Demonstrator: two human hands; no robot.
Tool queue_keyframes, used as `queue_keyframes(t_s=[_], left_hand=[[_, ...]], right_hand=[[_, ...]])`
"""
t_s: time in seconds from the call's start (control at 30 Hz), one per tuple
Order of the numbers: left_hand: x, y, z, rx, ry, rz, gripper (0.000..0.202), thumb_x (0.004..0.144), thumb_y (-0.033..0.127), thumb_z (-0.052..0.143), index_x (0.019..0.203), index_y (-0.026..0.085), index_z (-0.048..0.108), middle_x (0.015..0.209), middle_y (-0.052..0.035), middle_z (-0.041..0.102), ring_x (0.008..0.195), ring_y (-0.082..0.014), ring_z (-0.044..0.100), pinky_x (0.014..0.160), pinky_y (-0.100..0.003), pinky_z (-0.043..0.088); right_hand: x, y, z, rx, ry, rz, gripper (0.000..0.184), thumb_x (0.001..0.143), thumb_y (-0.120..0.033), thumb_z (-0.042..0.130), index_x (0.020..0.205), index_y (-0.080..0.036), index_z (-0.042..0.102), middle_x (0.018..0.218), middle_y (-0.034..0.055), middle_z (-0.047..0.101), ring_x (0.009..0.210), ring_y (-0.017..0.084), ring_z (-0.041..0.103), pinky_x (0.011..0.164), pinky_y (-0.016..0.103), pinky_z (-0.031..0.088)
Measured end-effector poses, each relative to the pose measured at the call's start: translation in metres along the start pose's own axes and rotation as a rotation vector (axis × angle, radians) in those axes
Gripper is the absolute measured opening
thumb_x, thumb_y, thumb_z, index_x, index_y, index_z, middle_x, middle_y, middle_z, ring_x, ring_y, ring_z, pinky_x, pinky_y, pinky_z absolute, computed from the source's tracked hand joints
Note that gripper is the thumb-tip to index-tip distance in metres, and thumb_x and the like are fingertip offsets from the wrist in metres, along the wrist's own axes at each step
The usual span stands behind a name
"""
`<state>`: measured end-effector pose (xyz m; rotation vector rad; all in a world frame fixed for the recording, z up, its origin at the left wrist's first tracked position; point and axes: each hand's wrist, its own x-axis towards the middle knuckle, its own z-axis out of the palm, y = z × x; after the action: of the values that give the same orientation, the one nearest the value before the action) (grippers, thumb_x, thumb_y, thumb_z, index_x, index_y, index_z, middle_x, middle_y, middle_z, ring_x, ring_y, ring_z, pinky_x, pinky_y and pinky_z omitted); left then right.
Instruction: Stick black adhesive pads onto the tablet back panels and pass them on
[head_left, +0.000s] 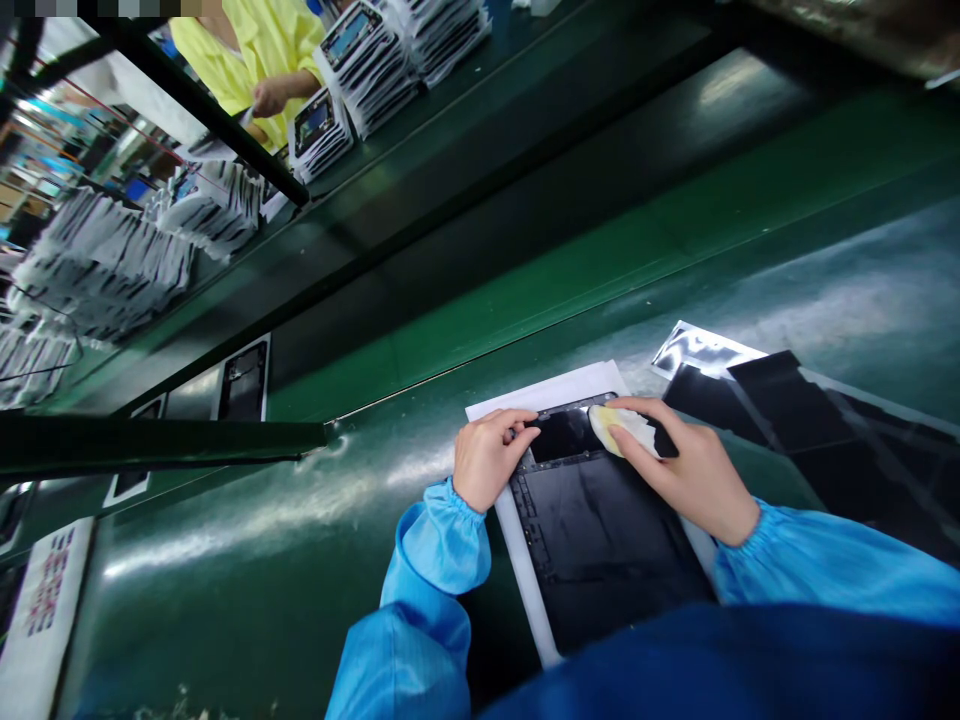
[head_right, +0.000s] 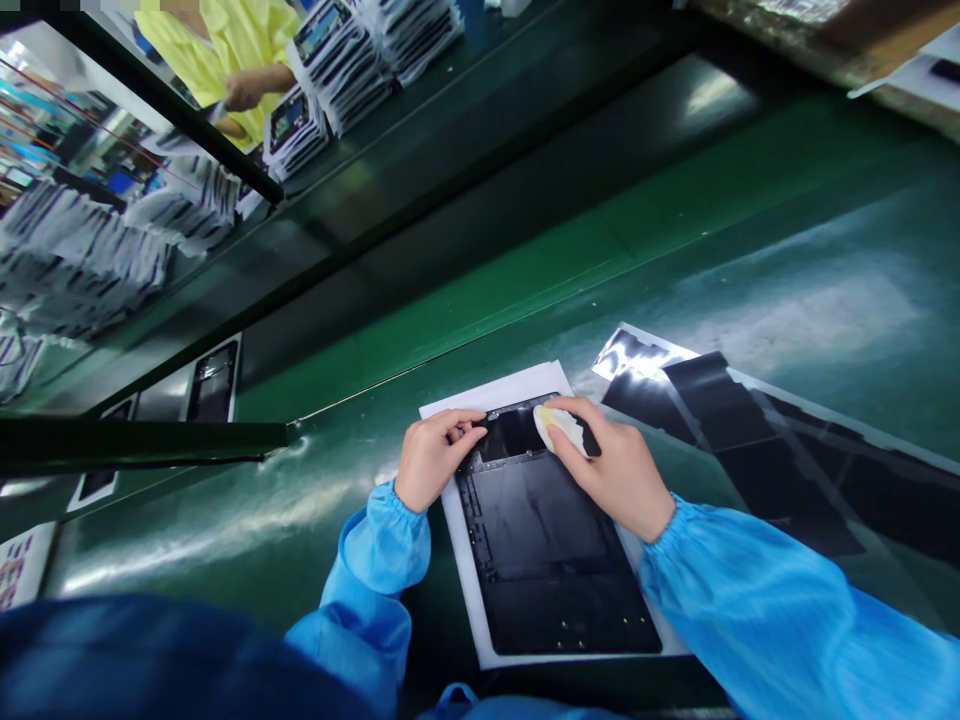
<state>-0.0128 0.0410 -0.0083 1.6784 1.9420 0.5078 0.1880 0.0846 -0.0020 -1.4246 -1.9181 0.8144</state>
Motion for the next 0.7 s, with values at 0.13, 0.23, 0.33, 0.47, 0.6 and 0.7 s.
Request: queue_keyframes(t_s=[0.13,0.23,0.33,0.47,0.6,0.7], left_hand=[[-0.0007,0.0008,-0.0003,0.030,0.002,0.004,0.018,0.082,0.019,0.070,0.098,0.027,0.073,0.079,0.0058,0.070,0.064,-0.0075,0.059,0.065,-0.019,0.046],[-0.0014,0.0003,-0.0002,0.051,0.000,0.011,0.017,0.083,0.021,0.069,0.098,0.027,0.073,0.080,0.0058,0.071,0.065,-0.0076,0.060,0.066,-0.019,0.047],[-0.0017,-0.0004,0.0000,0.059,-0.003,0.013,0.017,0.084,0.022,0.069,0.099,0.027,0.073,0.081,0.0058,0.071,0.066,-0.0075,0.060,0.066,-0.019,0.047],[-0.0016,0.0004,-0.0006,0.058,-0.003,0.008,0.017,0.083,0.021,0.070,0.098,0.027,0.073,0.081,0.0060,0.071,0.065,-0.0076,0.060,0.065,-0.020,0.046],[-0.0020,0.0021,-0.0012,0.068,-0.004,0.004,0.017,0.083,0.021,0.070,0.099,0.027,0.073,0.081,0.0057,0.071,0.066,-0.0080,0.061,0.066,-0.020,0.047],[-0.0021,0.0038,-0.0014,0.083,-0.003,-0.005,0.017,0.083,0.022,0.069,0.099,0.028,0.073,0.082,0.0053,0.071,0.067,-0.0080,0.061,0.066,-0.020,0.047]], right_hand=[[-0.0001,0.0019,0.0006,0.001,-0.011,-0.004,0.021,0.064,-0.031,0.046,0.085,-0.025,0.051,0.080,-0.0004,0.065,0.021,0.002,0.030,0.034,0.023,0.036],[-0.0001,0.0014,0.0004,0.002,-0.012,-0.002,0.021,0.065,-0.031,0.045,0.085,-0.026,0.051,0.081,0.0001,0.065,0.021,0.002,0.030,0.034,0.023,0.035],[0.0000,0.0003,-0.0002,0.000,-0.008,0.000,0.021,0.065,-0.031,0.045,0.084,-0.025,0.051,0.080,-0.0001,0.065,0.020,0.002,0.030,0.034,0.024,0.035],[0.0004,0.0001,-0.0006,-0.001,-0.010,0.005,0.021,0.064,-0.031,0.045,0.084,-0.025,0.051,0.079,-0.0001,0.065,0.020,0.002,0.029,0.035,0.023,0.035],[0.0003,0.0006,-0.0002,-0.002,-0.008,0.005,0.021,0.065,-0.032,0.045,0.084,-0.025,0.051,0.077,-0.0006,0.065,0.020,0.002,0.029,0.035,0.023,0.035],[-0.0001,0.0014,0.0004,-0.006,-0.012,0.006,0.021,0.065,-0.031,0.045,0.084,-0.025,0.051,0.078,-0.0007,0.064,0.020,0.002,0.030,0.035,0.023,0.036]])
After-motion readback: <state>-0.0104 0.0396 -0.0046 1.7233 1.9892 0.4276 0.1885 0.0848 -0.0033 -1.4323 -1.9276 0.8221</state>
